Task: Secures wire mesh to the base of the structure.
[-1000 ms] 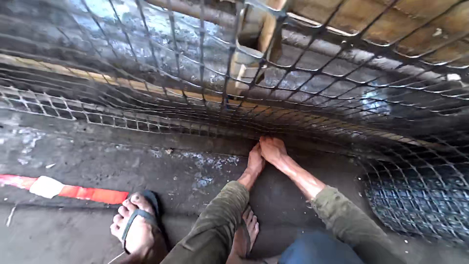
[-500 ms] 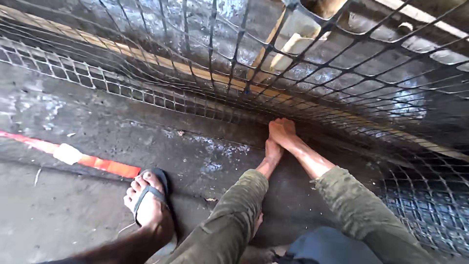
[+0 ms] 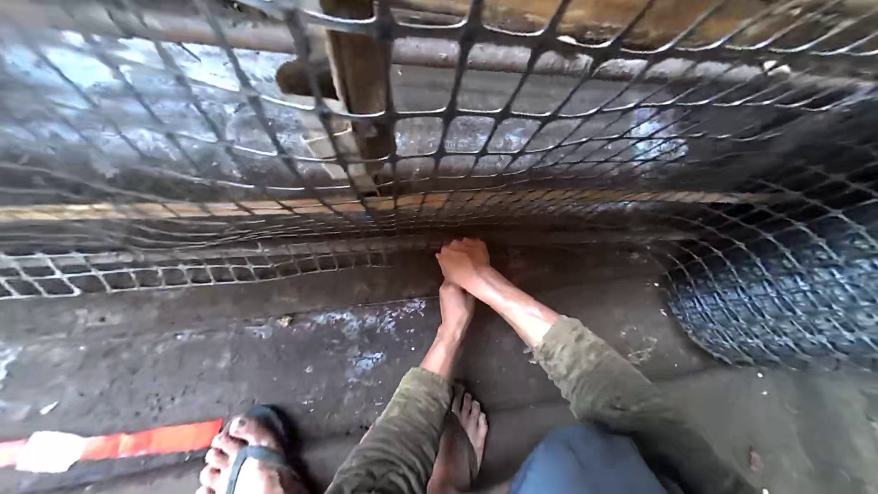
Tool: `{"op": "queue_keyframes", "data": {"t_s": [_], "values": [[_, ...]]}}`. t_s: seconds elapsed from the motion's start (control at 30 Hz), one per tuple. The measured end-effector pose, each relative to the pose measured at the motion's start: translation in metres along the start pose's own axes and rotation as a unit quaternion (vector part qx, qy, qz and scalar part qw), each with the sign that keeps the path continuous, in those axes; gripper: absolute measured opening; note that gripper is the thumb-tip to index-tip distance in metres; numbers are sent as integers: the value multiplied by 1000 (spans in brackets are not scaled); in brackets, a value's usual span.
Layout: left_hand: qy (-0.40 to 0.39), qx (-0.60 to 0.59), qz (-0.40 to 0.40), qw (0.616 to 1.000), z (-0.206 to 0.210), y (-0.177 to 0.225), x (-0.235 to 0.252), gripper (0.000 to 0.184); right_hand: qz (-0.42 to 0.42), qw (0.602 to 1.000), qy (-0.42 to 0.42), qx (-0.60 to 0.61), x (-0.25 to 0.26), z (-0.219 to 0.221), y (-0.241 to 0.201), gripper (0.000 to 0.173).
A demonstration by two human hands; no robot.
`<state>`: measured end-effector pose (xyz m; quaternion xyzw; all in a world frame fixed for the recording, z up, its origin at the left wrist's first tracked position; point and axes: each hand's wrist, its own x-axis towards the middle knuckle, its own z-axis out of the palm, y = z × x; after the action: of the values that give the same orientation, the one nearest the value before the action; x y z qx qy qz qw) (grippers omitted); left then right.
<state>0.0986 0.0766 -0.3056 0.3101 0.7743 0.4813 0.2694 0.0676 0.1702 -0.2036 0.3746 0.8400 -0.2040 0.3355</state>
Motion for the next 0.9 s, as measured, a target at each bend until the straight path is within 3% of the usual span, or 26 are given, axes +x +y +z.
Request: {"op": "queue_keyframes", "data": {"t_s": [0.07, 0.17, 0.27, 0.33, 0.47, 0.53, 0.73, 0.9], "values": [[-10, 17, 33, 999, -14, -11, -5, 20, 9, 996, 33, 86, -9, -4, 26, 50], [14, 40, -12, 999, -43, -10, 1, 25, 51, 962, 110, 246, -18, 7, 73, 38], [-6, 84, -32, 996, -58, 1, 21, 29, 79, 939, 121, 313, -18, 32, 87, 35], [-36, 133, -31, 990, -58, 9, 37, 35, 79, 934, 121, 328, -14, 44, 82, 40], [-194, 217, -176, 940, -63, 37, 69, 60, 58, 938, 118, 321, 0, 60, 69, 47], [-228, 231, -204, 924, -59, 41, 80, 62, 50, 946, 110, 301, 6, 62, 65, 44], [-254, 240, -179, 920, -48, 40, 92, 39, 62, 959, 112, 251, 16, 65, 54, 34], [-206, 198, -171, 943, -42, 33, 87, 35, 92, 955, 110, 261, 21, 61, 57, 32]]}}
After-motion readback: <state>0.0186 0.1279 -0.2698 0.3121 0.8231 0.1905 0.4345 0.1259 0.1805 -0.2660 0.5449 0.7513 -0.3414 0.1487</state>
